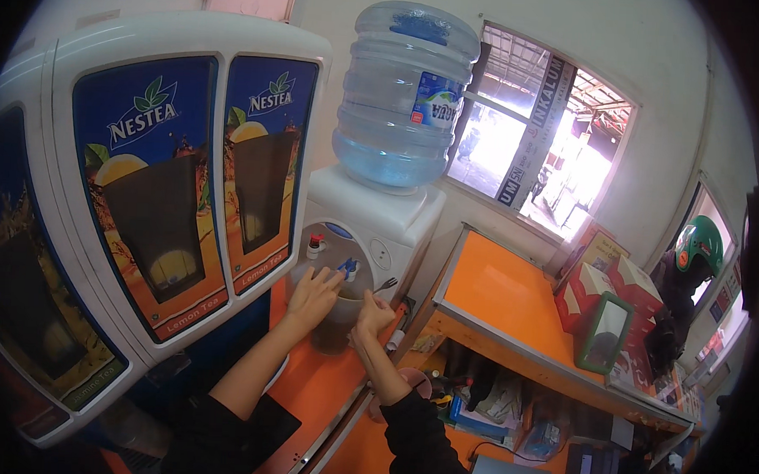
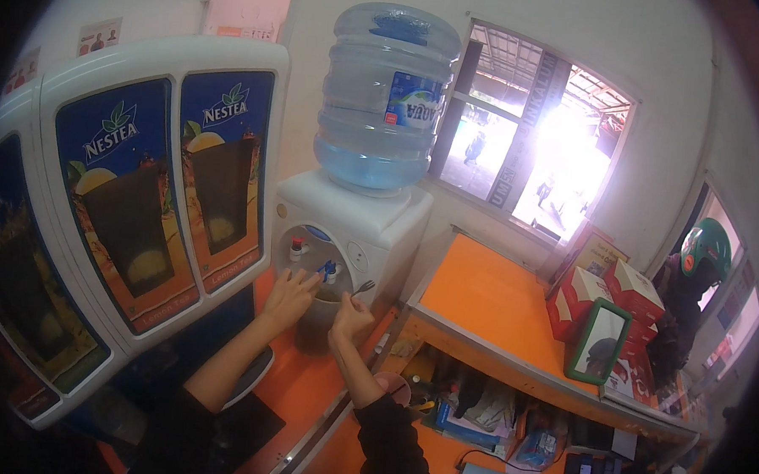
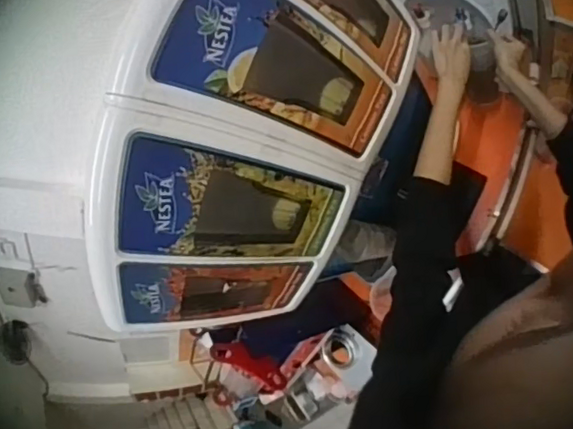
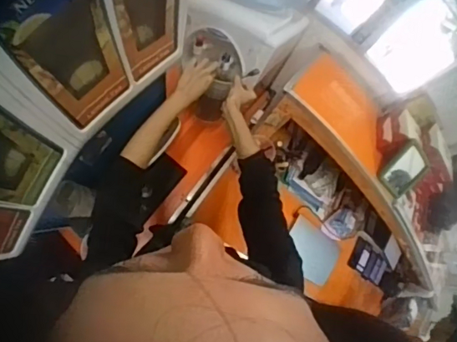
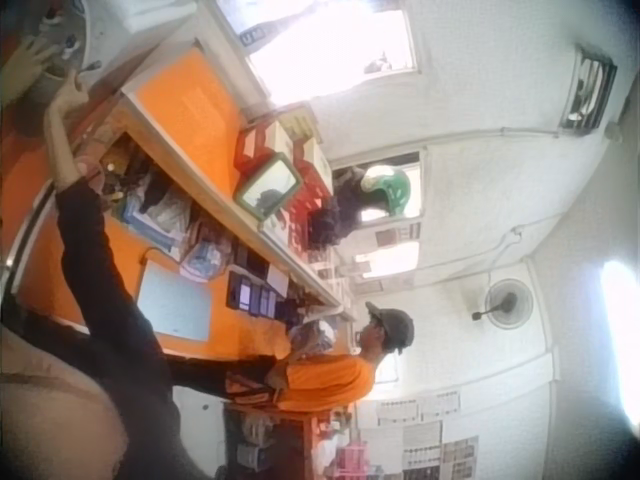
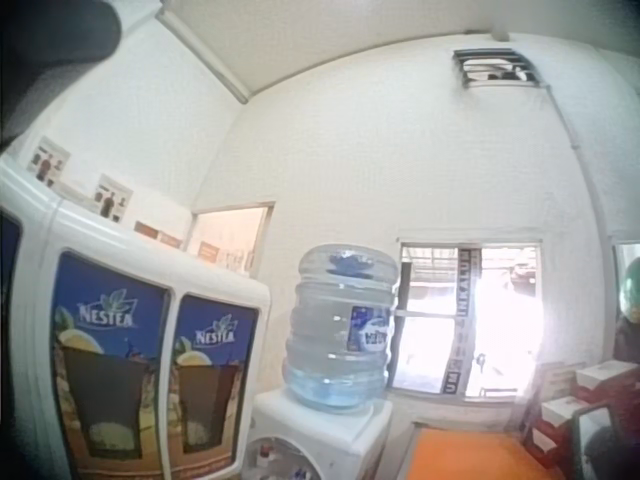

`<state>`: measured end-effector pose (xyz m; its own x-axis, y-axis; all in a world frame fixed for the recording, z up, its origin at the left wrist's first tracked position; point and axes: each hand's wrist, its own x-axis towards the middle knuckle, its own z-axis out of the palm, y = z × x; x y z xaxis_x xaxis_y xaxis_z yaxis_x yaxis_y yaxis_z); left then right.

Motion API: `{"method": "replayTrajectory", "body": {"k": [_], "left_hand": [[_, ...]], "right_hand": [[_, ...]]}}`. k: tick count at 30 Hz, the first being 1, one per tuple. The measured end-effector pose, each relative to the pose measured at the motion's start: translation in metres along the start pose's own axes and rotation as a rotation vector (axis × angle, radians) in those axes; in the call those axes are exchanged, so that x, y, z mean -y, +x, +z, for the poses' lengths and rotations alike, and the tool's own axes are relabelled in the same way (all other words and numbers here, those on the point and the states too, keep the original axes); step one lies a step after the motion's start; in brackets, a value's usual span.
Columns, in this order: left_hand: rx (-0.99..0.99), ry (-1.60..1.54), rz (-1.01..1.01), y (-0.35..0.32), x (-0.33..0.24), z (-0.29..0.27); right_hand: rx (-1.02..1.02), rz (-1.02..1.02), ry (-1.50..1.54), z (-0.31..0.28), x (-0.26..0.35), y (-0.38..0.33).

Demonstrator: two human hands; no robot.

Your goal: The person fills a pitcher with water from a water dispenser and stirs the beverage. The person then pours the liquid into cups, adds toppings into the cups with a spoon, and seals the plastic cups using a cup sealing machine.

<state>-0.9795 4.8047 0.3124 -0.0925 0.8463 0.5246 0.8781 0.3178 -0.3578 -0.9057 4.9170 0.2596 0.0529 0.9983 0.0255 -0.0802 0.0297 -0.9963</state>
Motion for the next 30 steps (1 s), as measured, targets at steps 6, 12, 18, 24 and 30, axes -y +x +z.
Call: {"method": "replayTrajectory", "body": {"k": [6, 12, 18, 24, 30], "left_hand": [[0.036, 0.01, 0.007, -0.001, 0.001, -0.001], [0.002, 0.031, 0.014, 0.0, -0.001, 0.001], [0.012, -0.079, -0.013, 0.001, 0.008, -0.007], [-0.096, -0.262, -0.083, 0.002, 0.008, -0.019], [-0.065, -0.153, -0.206, 0.032, 0.007, -0.017]], "right_hand": [[0.002, 0.014, 0.029, 0.0, 0.008, -0.006], [-0.003, 0.005, -0.01, 0.001, -0.004, 0.002], [0.01, -0.027, 0.062, 0.0, -0.006, 0.0], [0.077, -0.077, 0.132, -0.005, -0.005, -0.007], [0.103, 0.005, 0.057, -0.018, 0.02, -0.028]]}}
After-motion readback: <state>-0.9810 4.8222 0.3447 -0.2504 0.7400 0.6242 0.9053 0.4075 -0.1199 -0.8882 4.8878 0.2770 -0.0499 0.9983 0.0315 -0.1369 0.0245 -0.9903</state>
